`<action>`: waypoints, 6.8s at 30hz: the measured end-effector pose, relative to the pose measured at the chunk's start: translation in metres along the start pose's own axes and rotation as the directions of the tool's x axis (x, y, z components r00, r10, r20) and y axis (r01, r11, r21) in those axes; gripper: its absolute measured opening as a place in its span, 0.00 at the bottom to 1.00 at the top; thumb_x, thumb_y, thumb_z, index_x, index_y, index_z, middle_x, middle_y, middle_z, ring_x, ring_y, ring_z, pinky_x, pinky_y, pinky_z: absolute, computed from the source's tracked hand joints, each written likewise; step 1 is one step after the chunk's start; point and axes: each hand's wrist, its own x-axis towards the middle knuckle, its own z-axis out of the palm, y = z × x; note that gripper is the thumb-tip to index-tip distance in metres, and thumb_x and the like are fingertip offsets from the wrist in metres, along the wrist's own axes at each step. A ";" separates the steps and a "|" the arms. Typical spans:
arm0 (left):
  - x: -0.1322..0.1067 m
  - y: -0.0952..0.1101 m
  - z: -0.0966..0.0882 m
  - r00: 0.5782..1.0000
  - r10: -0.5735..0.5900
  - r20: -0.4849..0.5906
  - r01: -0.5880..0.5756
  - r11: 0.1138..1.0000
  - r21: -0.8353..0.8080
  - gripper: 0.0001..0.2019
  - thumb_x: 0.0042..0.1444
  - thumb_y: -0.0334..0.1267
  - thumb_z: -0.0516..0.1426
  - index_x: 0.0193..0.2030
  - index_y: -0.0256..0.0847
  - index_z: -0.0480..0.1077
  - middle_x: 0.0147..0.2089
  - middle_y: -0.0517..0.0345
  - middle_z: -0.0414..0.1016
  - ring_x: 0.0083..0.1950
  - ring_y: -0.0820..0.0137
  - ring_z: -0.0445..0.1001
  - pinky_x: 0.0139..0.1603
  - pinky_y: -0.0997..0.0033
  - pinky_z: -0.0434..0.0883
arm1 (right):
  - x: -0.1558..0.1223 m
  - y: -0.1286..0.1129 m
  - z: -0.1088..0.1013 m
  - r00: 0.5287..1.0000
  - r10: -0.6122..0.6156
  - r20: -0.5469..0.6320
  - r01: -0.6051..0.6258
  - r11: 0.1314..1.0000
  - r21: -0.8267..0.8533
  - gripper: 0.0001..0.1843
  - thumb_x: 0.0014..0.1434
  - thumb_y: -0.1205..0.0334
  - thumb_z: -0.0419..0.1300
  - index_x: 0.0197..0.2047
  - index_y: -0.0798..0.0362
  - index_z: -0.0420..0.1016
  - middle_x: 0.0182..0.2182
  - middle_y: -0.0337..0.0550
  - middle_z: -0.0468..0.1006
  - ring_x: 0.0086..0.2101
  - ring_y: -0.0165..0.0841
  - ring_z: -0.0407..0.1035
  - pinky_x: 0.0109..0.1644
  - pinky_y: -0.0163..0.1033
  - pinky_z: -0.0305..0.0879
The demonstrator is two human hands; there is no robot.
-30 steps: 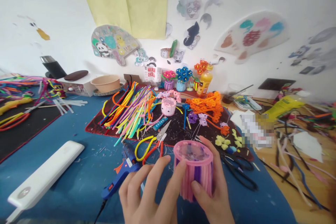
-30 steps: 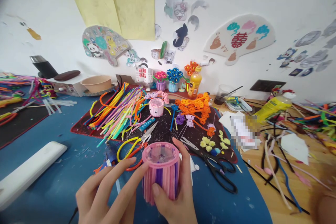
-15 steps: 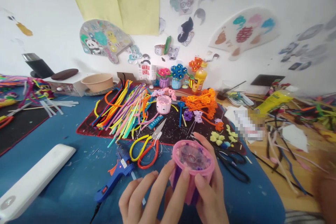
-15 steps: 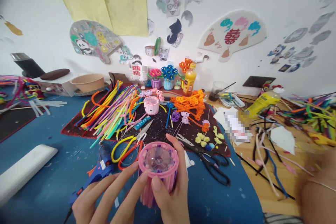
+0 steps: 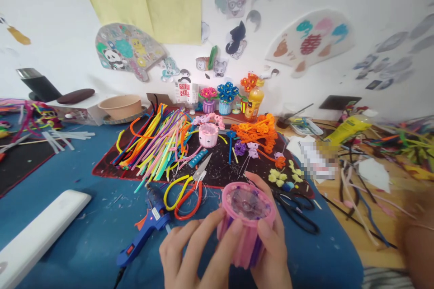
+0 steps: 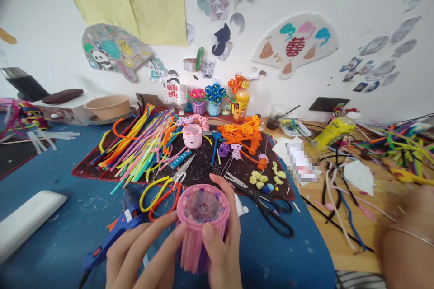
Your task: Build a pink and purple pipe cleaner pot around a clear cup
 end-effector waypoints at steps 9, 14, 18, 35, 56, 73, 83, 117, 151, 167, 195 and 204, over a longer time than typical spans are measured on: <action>0.021 0.000 0.032 0.743 -0.607 0.283 0.660 0.592 -0.462 0.19 0.66 0.50 0.55 0.60 0.48 0.71 0.62 0.51 0.74 0.58 0.63 0.74 0.55 0.65 0.69 | 0.015 0.004 0.013 0.958 0.277 -0.077 -0.253 0.939 0.232 0.30 0.51 0.42 0.68 0.53 0.48 0.74 0.36 0.42 0.85 0.39 0.45 0.79 0.43 0.45 0.73; 0.023 -0.004 0.057 0.522 -0.725 0.449 0.798 0.230 -0.557 0.23 0.59 0.55 0.60 0.55 0.44 0.73 0.55 0.48 0.80 0.57 0.59 0.77 0.53 0.64 0.73 | 0.024 0.022 0.016 0.901 0.403 -0.163 -0.346 0.891 0.293 0.28 0.51 0.43 0.68 0.51 0.50 0.75 0.35 0.41 0.85 0.37 0.43 0.79 0.42 0.42 0.71; 0.019 -0.010 0.063 0.389 -0.726 0.567 0.834 0.016 -0.552 0.26 0.56 0.55 0.63 0.57 0.44 0.71 0.57 0.46 0.79 0.57 0.57 0.78 0.55 0.62 0.73 | 0.029 0.040 0.013 0.890 0.423 -0.171 -0.363 0.884 0.295 0.31 0.50 0.43 0.69 0.53 0.49 0.73 0.34 0.39 0.85 0.36 0.42 0.79 0.40 0.42 0.71; 0.014 -0.004 0.079 0.363 -0.803 0.472 0.788 -0.006 -0.616 0.29 0.50 0.57 0.65 0.53 0.41 0.72 0.52 0.44 0.81 0.54 0.55 0.79 0.58 0.57 0.71 | 0.033 0.060 0.010 0.942 0.291 -0.165 -0.229 0.921 0.314 0.27 0.46 0.50 0.70 0.49 0.50 0.74 0.31 0.40 0.85 0.28 0.39 0.77 0.35 0.40 0.69; 0.018 0.023 0.045 0.488 -0.745 0.454 0.718 0.048 -0.694 0.23 0.59 0.55 0.61 0.57 0.47 0.73 0.60 0.53 0.78 0.62 0.62 0.73 0.61 0.68 0.71 | 0.003 0.026 0.020 0.970 -0.020 -0.243 0.030 0.999 0.037 0.35 0.51 0.35 0.66 0.56 0.46 0.68 0.47 0.46 0.78 0.43 0.44 0.75 0.46 0.46 0.68; 0.023 0.032 0.035 0.471 -0.822 0.320 0.666 0.093 -0.740 0.20 0.53 0.56 0.65 0.47 0.46 0.79 0.53 0.55 0.82 0.54 0.62 0.79 0.53 0.73 0.76 | -0.015 0.017 0.032 0.982 0.031 -0.185 -0.003 0.989 0.145 0.28 0.55 0.41 0.67 0.51 0.43 0.63 0.45 0.42 0.79 0.40 0.40 0.76 0.46 0.45 0.68; 0.021 0.033 0.029 0.518 -0.804 0.293 0.652 0.150 -0.743 0.21 0.53 0.59 0.64 0.45 0.46 0.77 0.51 0.55 0.82 0.52 0.61 0.78 0.52 0.69 0.75 | -0.019 0.013 0.032 0.988 0.020 -0.154 0.016 0.974 0.227 0.31 0.52 0.40 0.69 0.52 0.42 0.63 0.47 0.44 0.78 0.44 0.43 0.75 0.49 0.48 0.69; 0.025 0.051 0.017 0.629 -0.716 0.303 0.582 0.176 -0.794 0.23 0.53 0.59 0.63 0.49 0.49 0.78 0.55 0.51 0.80 0.55 0.51 0.78 0.47 0.62 0.79 | -0.029 -0.001 0.033 0.981 -0.108 -0.158 0.136 0.974 0.180 0.28 0.55 0.42 0.64 0.53 0.41 0.59 0.49 0.47 0.76 0.40 0.43 0.75 0.44 0.51 0.72; 0.015 0.038 0.020 0.592 -0.692 0.414 0.681 0.154 -0.716 0.18 0.67 0.53 0.51 0.51 0.49 0.78 0.58 0.58 0.79 0.59 0.66 0.75 0.57 0.73 0.74 | -0.018 -0.001 0.015 0.989 -0.062 -0.131 0.090 0.973 0.212 0.29 0.52 0.38 0.70 0.50 0.43 0.66 0.44 0.40 0.77 0.43 0.41 0.75 0.48 0.45 0.69; 0.004 0.034 0.039 0.654 -0.709 0.266 0.599 0.269 -0.754 0.18 0.60 0.55 0.60 0.53 0.51 0.77 0.57 0.60 0.80 0.59 0.66 0.76 0.59 0.74 0.73 | -0.001 0.011 -0.003 0.988 -0.118 0.100 0.111 0.991 0.076 0.35 0.54 0.33 0.65 0.58 0.41 0.66 0.56 0.45 0.70 0.55 0.44 0.68 0.59 0.48 0.67; 0.012 -0.005 0.027 0.864 -0.457 0.210 0.502 0.763 -0.407 0.09 0.60 0.40 0.63 0.47 0.49 0.77 0.48 0.57 0.82 0.48 0.65 0.79 0.46 0.69 0.75 | -0.002 0.005 -0.004 0.962 0.274 -0.014 -0.274 0.962 0.002 0.35 0.57 0.40 0.67 0.64 0.43 0.70 0.60 0.45 0.76 0.59 0.45 0.69 0.65 0.50 0.63; 0.046 -0.016 0.010 0.977 -0.093 0.191 0.150 0.939 -0.310 0.03 0.59 0.34 0.64 0.33 0.46 0.76 0.33 0.62 0.80 0.35 0.69 0.75 0.40 0.70 0.72 | 0.001 0.001 -0.011 0.964 0.262 0.040 -0.259 0.963 -0.076 0.29 0.56 0.40 0.67 0.56 0.45 0.78 0.52 0.45 0.82 0.52 0.46 0.74 0.61 0.50 0.66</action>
